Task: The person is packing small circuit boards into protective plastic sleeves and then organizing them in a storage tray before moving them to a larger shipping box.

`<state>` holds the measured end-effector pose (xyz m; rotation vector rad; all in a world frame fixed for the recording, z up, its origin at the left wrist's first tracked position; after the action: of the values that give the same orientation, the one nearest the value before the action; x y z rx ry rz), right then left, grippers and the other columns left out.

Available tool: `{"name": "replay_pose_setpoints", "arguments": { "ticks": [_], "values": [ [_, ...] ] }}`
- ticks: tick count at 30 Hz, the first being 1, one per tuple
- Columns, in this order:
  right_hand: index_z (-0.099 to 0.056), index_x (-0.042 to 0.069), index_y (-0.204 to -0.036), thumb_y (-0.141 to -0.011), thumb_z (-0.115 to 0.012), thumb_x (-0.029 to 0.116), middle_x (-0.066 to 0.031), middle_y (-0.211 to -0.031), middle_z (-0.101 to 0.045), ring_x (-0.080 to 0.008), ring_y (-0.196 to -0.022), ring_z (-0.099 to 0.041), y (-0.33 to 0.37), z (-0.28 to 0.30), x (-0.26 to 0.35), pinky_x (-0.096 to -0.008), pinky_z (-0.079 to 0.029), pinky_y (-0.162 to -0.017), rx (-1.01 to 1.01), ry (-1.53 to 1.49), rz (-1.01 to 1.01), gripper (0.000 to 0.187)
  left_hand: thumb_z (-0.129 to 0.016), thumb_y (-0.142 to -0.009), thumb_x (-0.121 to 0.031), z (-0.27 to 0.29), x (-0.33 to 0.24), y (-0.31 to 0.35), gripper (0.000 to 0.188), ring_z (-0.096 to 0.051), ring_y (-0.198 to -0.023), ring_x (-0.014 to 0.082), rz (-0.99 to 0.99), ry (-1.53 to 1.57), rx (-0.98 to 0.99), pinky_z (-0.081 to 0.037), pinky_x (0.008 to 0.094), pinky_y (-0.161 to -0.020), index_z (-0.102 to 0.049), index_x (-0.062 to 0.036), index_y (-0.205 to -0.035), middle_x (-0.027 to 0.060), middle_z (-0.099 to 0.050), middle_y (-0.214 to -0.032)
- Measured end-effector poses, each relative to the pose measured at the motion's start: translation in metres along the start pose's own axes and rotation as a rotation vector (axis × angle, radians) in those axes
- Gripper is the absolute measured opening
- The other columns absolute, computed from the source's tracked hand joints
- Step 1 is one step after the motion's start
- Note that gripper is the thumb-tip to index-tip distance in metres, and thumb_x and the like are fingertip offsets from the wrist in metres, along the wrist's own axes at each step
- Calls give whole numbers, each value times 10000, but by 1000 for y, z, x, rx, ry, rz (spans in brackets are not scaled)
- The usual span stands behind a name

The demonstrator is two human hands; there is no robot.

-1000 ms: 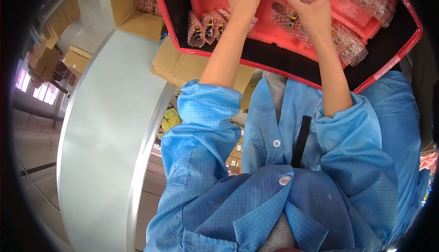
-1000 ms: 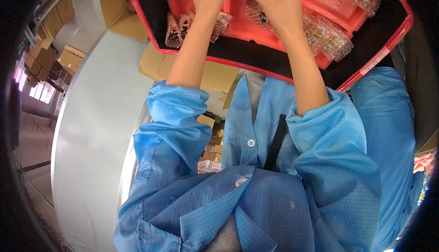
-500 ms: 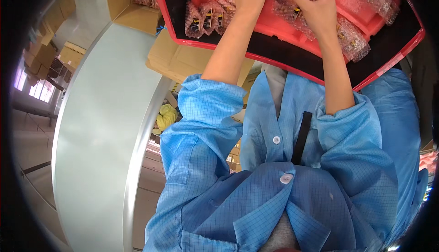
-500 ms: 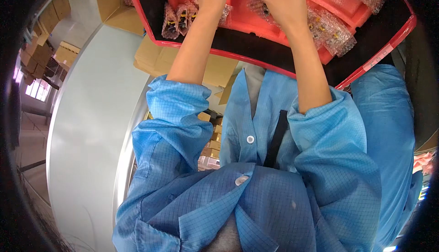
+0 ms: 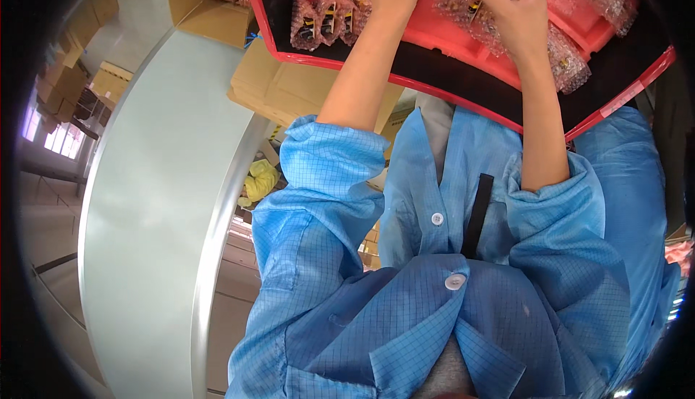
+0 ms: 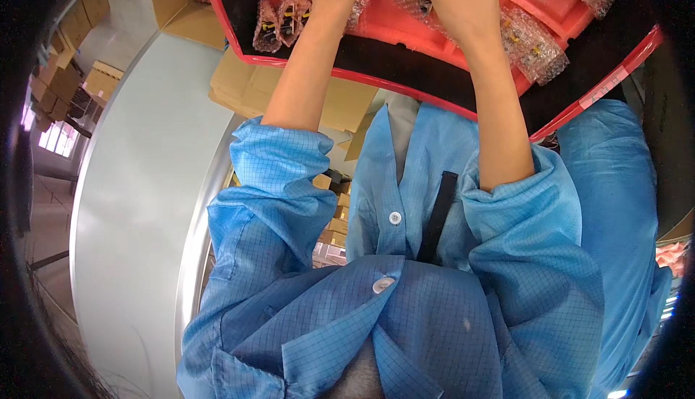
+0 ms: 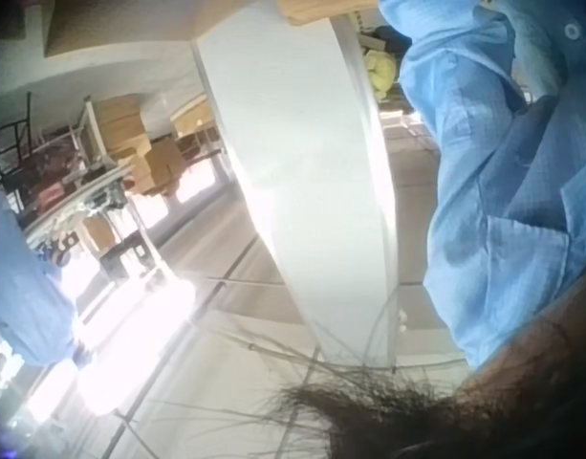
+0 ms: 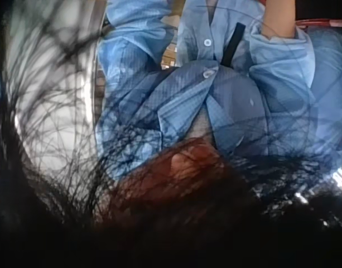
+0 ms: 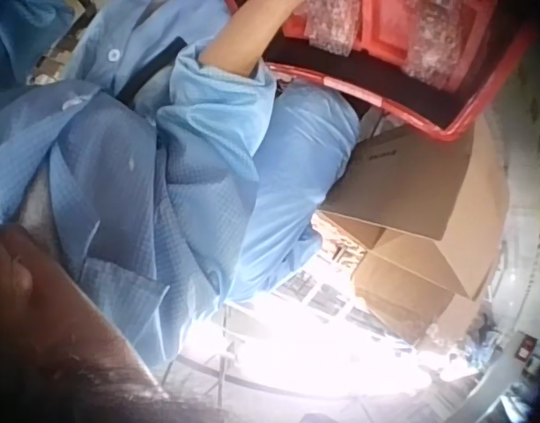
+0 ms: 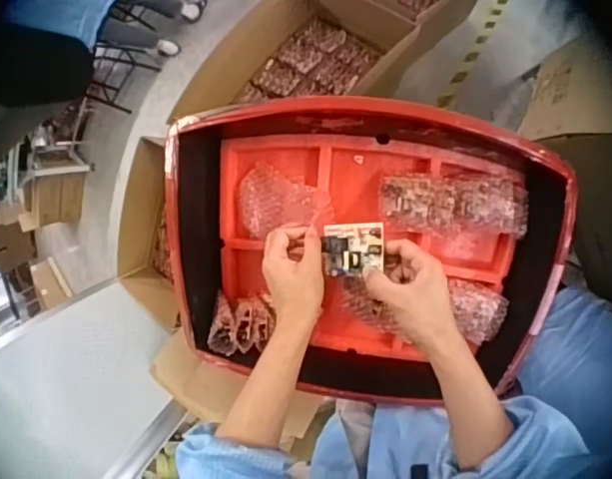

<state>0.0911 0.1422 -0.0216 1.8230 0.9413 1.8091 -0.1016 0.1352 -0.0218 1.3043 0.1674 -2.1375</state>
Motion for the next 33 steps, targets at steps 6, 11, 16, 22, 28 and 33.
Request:
{"name": "replay_pose_setpoints", "arguments": {
  "ticks": [6,11,16,22,28,33],
  "values": [
    [-673,-33,-1143,-919,-691,33,-14,-906,-699,-56,-706,-610,-20,8,-4,-211,-477,-628,-92,-122,-3,235,-704,-933,-87,1,-15,4,100,-663,-888,286,-362,-148,84,-537,356,-786,-684,11,-942,156,-662,-1016],
    [-687,-42,-1143,-928,-707,40,-17,-959,-710,-65,-818,-637,-21,6,-1,-211,-500,-710,3,-29,27,231,-712,-935,-92,7,-16,7,111,-662,-883,287,-333,-139,118,-533,359,-780,-699,10,-977,144,-656,-989],
    [-686,-39,-1157,-935,-714,54,-18,-949,-710,-67,-806,-634,-19,9,-2,-214,-501,-706,-70,-108,59,242,-703,-949,-94,2,-21,10,114,-665,-840,264,-93,-139,182,-529,352,-780,-709,15,-983,127,-663,-958],
    [-683,-31,-1163,-947,-719,77,-51,-978,-731,-89,-834,-669,2,-10,13,-227,-526,-727,-92,82,-72,244,-690,-959,-103,8,-16,9,127,-680,-856,260,-31,-34,127,-532,357,-799,-708,19,-992,138,-695,-925],
    [-668,-37,-1164,-939,-727,71,-62,-1005,-733,-109,-898,-686,-8,3,-18,-255,-544,-773,-121,-213,-43,256,-687,-961,-108,4,-15,14,123,-671,-890,264,-240,-140,72,-531,369,-804,-706,12,-978,142,-678,-939],
    [-659,-31,-1164,-937,-727,58,-57,-1019,-730,-117,-929,-684,2,-8,-14,-262,-545,-798,-69,-64,-13,254,-689,-962,-113,13,-10,15,123,-657,-881,285,-156,-117,89,-531,376,-795,-705,9,-976,140,-650,-964]
  ]
}}
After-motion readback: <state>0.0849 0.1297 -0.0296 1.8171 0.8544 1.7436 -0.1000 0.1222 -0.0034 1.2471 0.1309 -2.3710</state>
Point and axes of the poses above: each hand's wrist, its own y-axis away from the middle knuckle, its own z-axis out of the back of the hand, x = y × z, the point moved 7 cm from there along -y, towards the middle knuckle
